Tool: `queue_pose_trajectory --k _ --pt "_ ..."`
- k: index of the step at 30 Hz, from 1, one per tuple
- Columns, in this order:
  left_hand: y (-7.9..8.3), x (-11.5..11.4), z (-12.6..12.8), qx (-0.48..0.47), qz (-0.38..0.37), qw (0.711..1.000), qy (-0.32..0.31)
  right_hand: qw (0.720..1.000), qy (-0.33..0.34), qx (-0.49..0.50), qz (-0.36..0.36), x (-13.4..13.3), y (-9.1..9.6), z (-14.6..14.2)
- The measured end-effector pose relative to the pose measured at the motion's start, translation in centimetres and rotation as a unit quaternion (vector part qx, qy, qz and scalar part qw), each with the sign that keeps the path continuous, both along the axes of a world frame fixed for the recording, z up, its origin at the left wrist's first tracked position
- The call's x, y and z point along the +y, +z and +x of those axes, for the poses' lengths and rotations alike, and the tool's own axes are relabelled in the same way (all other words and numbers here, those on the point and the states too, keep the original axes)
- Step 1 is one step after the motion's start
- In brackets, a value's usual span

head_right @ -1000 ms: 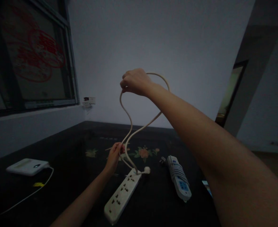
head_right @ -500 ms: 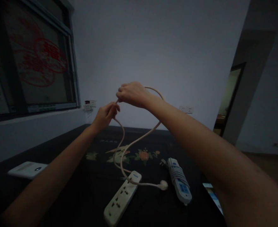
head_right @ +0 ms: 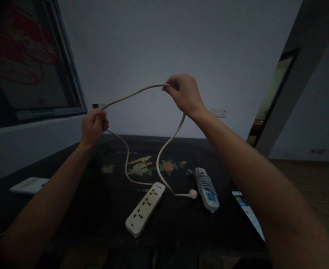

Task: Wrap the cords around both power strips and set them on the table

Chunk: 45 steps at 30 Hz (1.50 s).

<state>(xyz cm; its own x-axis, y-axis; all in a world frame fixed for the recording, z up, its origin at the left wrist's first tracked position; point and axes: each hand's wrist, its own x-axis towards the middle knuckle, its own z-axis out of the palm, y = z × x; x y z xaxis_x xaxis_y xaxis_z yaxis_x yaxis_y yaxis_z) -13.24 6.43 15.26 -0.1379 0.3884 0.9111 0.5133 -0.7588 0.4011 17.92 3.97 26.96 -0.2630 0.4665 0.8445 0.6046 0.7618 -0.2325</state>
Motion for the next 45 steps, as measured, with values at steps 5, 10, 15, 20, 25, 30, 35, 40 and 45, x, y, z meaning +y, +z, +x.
queue_pose_trajectory --k 5,10,15,20,25,30,35,40,45 --pt "-1.2 0.8 -1.6 -0.093 -0.032 0.994 -0.036 0.920 0.206 0.136 -0.305 -1.8 -4.8 -0.7" --pt "-2.5 2.0 -2.7 -0.109 -0.078 0.991 -0.026 0.807 0.340 0.112 -0.470 -4.7 -7.2 -3.2" --pt "-2.0 -0.9 -1.6 -0.038 -0.014 0.991 0.131 0.829 0.327 0.094 -0.443 -4.8 -7.4 -5.4" --pt "0.3 -7.2 3.1 0.270 0.036 0.949 0.161 0.846 0.338 0.029 -0.412 -4.7 -7.9 -7.5" --pt "0.6 -9.0 4.2 0.391 -0.041 0.911 0.122 0.861 0.342 0.002 -0.376 -3.7 -10.2 -7.3" --pt "0.4 -9.0 2.4 0.347 -0.098 0.931 0.054 0.882 0.235 -0.084 -0.400 -2.9 -18.9 -3.2" --pt "1.2 -8.7 1.8 0.299 -0.148 0.941 0.053 0.873 0.075 -0.231 -0.424 -5.1 -28.1 1.1" --pt "1.8 -7.1 1.0 0.266 -0.152 0.950 0.062 0.851 0.206 -0.260 -0.408 -7.2 -30.1 2.3" --pt "2.1 -7.0 -0.5 0.185 -0.136 0.969 0.092 0.794 0.337 -0.187 -0.470 -7.9 -30.2 1.7"
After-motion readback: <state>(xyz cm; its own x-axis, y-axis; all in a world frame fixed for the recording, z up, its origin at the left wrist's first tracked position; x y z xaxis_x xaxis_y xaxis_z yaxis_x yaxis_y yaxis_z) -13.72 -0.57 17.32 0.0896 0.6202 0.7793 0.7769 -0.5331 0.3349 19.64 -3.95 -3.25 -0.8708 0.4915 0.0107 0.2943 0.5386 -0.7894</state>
